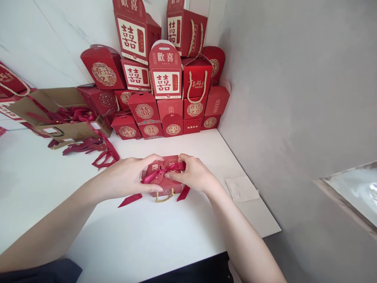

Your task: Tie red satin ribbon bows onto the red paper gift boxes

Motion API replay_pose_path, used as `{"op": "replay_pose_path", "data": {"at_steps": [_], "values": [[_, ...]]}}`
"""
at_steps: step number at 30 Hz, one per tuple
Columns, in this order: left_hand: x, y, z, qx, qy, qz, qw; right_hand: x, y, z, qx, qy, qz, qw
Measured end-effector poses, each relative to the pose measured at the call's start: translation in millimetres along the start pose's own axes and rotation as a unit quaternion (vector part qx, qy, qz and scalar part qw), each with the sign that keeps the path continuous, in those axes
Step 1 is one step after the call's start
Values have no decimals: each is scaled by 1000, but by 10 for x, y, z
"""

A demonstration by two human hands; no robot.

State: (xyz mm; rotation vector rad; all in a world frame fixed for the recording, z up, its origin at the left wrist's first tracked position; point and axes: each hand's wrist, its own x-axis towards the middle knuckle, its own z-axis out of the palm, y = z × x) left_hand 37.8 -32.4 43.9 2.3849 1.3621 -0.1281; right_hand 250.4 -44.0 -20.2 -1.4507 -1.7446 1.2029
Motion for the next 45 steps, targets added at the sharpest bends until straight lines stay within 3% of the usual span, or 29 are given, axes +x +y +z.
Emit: {"op": "replay_pose_path", "data": {"at_steps": [10, 13, 18, 22, 25, 30, 36, 39, 45], "values": [[26, -114, 11, -58, -11, -3, 998, 15, 52, -24, 34, -14, 3, 999], [38, -171, -12, -122, -20, -19, 992, 48, 88, -72, 99, -52, -18, 994], [99, -258, -47, -245, -83, 12, 966, 108, 140, -118, 150, -86, -51, 984], [170, -367, -49, -358, -91, 37, 928, 122, 149, -122, 150, -94, -66, 982], [175, -452, -47, -326, -86, 14, 941, 118, 142, -130, 145, -91, -70, 983], [134, -492, -33, -205, -132, 10, 970, 101, 139, -155, 138, -106, -63, 983], [179, -443, -114, -312, -175, 43, 933, 94, 108, -113, 137, -100, -66, 983], [202, -462, -137, -360, -177, 26, 916, 98, 100, -84, 148, -94, -56, 983], [242, -582, -112, -351, -182, 17, 918, 90, 126, -155, 136, -106, -73, 982]]}}
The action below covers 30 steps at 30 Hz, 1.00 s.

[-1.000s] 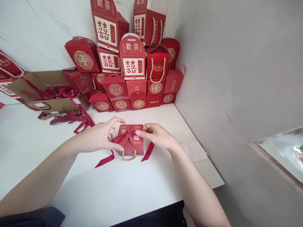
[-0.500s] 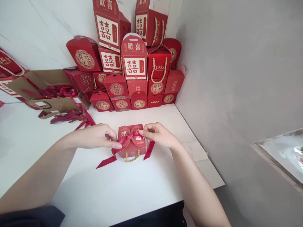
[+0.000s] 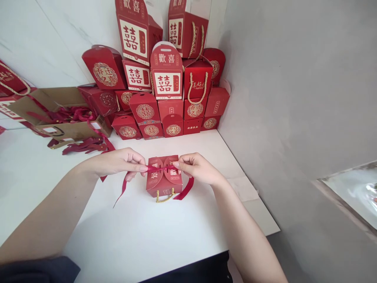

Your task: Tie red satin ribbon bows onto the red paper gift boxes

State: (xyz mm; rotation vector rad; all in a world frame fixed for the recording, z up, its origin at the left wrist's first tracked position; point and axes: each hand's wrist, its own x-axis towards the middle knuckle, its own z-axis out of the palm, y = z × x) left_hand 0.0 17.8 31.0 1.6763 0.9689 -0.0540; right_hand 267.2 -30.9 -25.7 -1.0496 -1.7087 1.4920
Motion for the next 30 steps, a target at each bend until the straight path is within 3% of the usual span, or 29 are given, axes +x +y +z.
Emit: {"op": "replay_pose_path", "data": {"at_steps": [3, 13, 17, 19, 24, 30], "values": [[20, -32, -44, 7, -2, 13, 1000, -7, 14, -46, -21, -9, 5, 1000], [89, -195, -161, -21, -91, -17, 995, -10, 56, -99, -50, -22, 60, 997], [31, -168, -190, -48, -100, -17, 994, 1, 62, -90, -39, -25, 56, 997], [11, -117, -183, -44, -95, 13, 994, 10, 61, -86, -35, -29, 55, 997], [62, -14, -60, -25, -9, 162, 986, 22, 61, -81, -38, -31, 53, 997], [143, -42, 108, -128, -26, 179, 975, 31, 87, -55, -19, -30, 53, 998]]}}
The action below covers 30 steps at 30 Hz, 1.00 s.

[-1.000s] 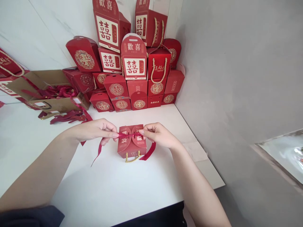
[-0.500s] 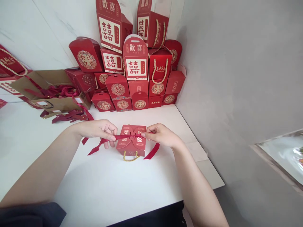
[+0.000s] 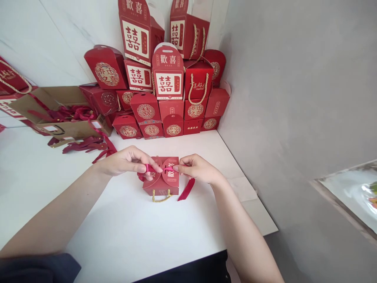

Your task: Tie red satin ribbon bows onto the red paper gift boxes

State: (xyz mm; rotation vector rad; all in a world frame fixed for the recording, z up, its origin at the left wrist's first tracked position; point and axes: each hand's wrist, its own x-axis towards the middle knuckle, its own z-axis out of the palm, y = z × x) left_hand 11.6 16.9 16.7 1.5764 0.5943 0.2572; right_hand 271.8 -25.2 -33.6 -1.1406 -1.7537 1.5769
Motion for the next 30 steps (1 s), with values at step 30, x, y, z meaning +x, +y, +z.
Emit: {"op": "replay_pose_path", "data": {"at_steps": [30], "values": [[-246, 160, -282, 81, -49, -128, 987, 3, -12, 19, 34, -1, -52, 998]]}}
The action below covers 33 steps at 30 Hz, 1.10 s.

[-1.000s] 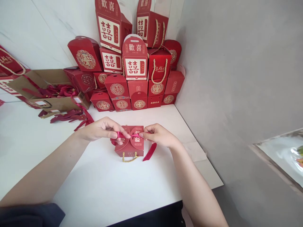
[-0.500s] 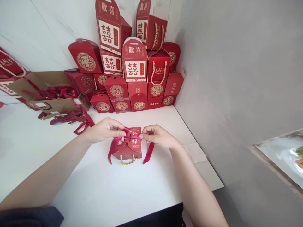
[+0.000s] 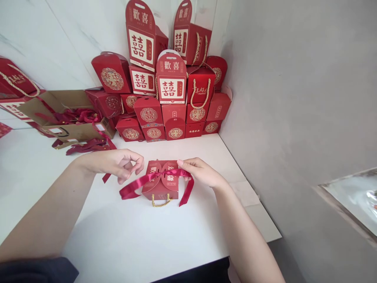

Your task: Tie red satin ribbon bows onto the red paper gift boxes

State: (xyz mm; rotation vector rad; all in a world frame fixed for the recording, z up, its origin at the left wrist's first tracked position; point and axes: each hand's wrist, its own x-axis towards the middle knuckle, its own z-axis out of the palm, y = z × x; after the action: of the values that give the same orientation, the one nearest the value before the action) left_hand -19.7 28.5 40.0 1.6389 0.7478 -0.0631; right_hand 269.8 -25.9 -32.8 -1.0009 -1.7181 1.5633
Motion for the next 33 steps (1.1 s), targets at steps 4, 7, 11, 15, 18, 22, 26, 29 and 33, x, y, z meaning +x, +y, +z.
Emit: {"op": "replay_pose_path", "data": {"at_steps": [4, 7, 11, 15, 18, 22, 26, 29, 33], "values": [[8, 44, 98, 105, 30, -57, 992, 8, 19, 33, -7, -19, 5, 1000], [34, 72, 220, 179, 89, -44, 979, 14, 46, 40, -12, -17, 5, 1000], [9, 146, 288, 149, 92, -60, 983, 13, 70, 33, -26, -14, 4, 1000], [-19, 171, 232, 9, 32, -112, 993, 11, 84, 22, -22, -12, 2, 1000], [-36, 114, 146, 22, 16, -142, 989, 18, 99, 14, -27, -11, 4, 1000], [-71, 40, 34, 85, -9, -139, 987, 39, 125, 15, -32, -18, 10, 999], [-41, 30, -1, 133, 16, 15, 991, 51, 133, 19, -31, -18, 8, 999], [69, 21, 56, 119, 73, 140, 980, 53, 128, 21, -30, -16, 6, 999], [249, -34, 190, 50, 71, 202, 976, 58, 117, 23, -29, -14, 5, 999]]}}
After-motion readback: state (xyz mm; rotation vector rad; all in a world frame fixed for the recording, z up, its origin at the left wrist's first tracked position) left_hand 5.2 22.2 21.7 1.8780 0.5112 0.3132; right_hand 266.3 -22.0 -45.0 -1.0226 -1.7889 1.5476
